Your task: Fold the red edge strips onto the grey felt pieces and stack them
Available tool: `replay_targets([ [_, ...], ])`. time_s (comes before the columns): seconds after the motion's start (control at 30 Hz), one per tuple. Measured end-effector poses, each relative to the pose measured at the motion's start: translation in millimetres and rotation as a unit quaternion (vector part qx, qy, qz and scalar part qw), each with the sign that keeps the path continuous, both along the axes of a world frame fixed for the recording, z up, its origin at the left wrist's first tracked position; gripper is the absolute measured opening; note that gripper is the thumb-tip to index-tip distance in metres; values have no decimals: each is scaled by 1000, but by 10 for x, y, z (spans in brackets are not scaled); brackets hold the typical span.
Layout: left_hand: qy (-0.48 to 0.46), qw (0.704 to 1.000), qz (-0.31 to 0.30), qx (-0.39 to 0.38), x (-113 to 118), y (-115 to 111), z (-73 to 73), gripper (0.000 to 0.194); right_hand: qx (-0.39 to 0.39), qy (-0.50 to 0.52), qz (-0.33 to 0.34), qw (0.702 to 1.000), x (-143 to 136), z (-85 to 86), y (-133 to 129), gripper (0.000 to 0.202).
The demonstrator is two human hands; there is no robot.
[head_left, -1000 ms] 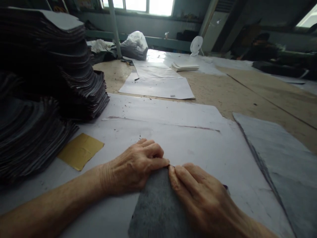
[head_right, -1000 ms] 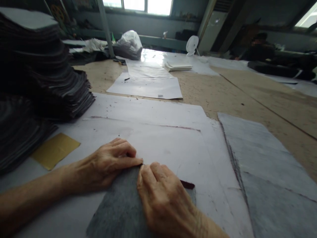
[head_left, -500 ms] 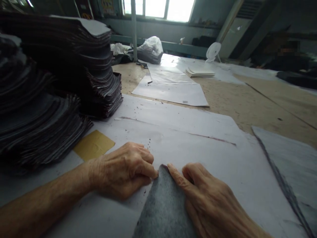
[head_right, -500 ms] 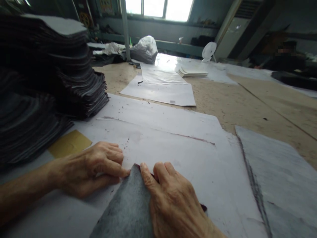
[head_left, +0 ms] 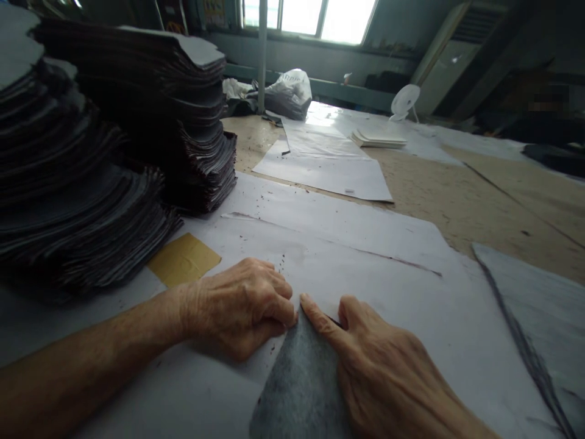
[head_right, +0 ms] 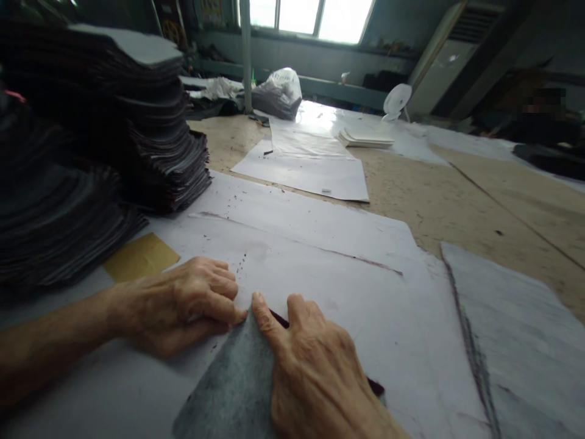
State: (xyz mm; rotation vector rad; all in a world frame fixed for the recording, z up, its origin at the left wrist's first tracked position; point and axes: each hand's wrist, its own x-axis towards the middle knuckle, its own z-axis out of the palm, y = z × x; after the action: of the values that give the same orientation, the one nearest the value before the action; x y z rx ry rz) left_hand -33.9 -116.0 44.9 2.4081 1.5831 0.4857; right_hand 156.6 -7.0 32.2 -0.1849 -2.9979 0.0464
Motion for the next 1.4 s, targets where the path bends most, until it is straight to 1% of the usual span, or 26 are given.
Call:
replay_targets([
  [0.07,2,1000,5,2,3,3,4,12,-21,6,0,1000,21,-1,7,71],
  [0.13,-3,1000,12,6,4,7,4,12,-55,47,4,997,78,7,36,66],
  [0.17,-8,1000,12,6,4,8,2,12,-72,80,1,994,119,15,61,59],
  [0.23,-27,1000,14,6,2,2,-4,13,-98,140,-21,985,211,34,123,37],
  [0.27,-39,999,17,4,0,-4,-8,13,-102,154,-39,982,254,44,155,25],
  [0.33,-73,997,28,-7,-2,-18,-11,13,-102,133,-82,982,319,63,201,11],
  [0.4,-128,990,55,-16,3,-27,-5,11,-111,82,-114,984,344,77,208,6],
  [0.43,-157,985,71,-6,10,-24,-1,9,-122,58,-124,983,343,83,198,3],
  [0.5,-199,973,109,40,39,-1,1,9,-150,33,-140,978,325,90,163,5],
  [0.57,-199,968,132,79,96,46,-20,17,-167,38,-144,975,306,86,130,9],
  [0.63,-161,976,126,74,177,105,-67,29,-170,64,-131,975,296,68,112,12],
  [0.67,-137,982,116,64,226,135,-96,30,-169,81,-121,975,294,55,108,12],
  [0.77,-99,987,105,65,394,204,-162,18,-174,116,-105,972,289,17,82,9],
  [0.87,-112,983,105,97,551,195,-175,23,-151,90,-80,981,273,16,14,10],
  [0.93,-117,981,95,122,575,156,-184,23,-129,55,-63,988,253,37,-4,15],
  [0.97,-119,980,97,125,550,142,-199,22,-123,41,-61,990,245,53,14,18],
  [1.0,-110,985,93,93,505,140,-220,18,-123,29,-67,990,244,72,51,19],
  [1.07,-131,979,122,102,391,165,-262,17,-133,5,-86,987,278,123,162,19],
  [1.13,-140,973,159,93,309,200,-270,17,-157,-10,-113,981,356,187,282,18],
  [1.2,-129,970,198,60,290,215,-225,22,-194,-7,-141,971,445,244,385,19],
  [1.27,-114,965,234,8,310,229,-151,29,-239,9,-171,956,508,265,482,19],
  [1.33,-116,954,275,-39,325,257,-85,32,-292,25,-202,935,527,247,570,17],
  [1.4,-148,940,300,-63,314,283,-45,32,-342,38,-234,909,519,209,629,16],
])
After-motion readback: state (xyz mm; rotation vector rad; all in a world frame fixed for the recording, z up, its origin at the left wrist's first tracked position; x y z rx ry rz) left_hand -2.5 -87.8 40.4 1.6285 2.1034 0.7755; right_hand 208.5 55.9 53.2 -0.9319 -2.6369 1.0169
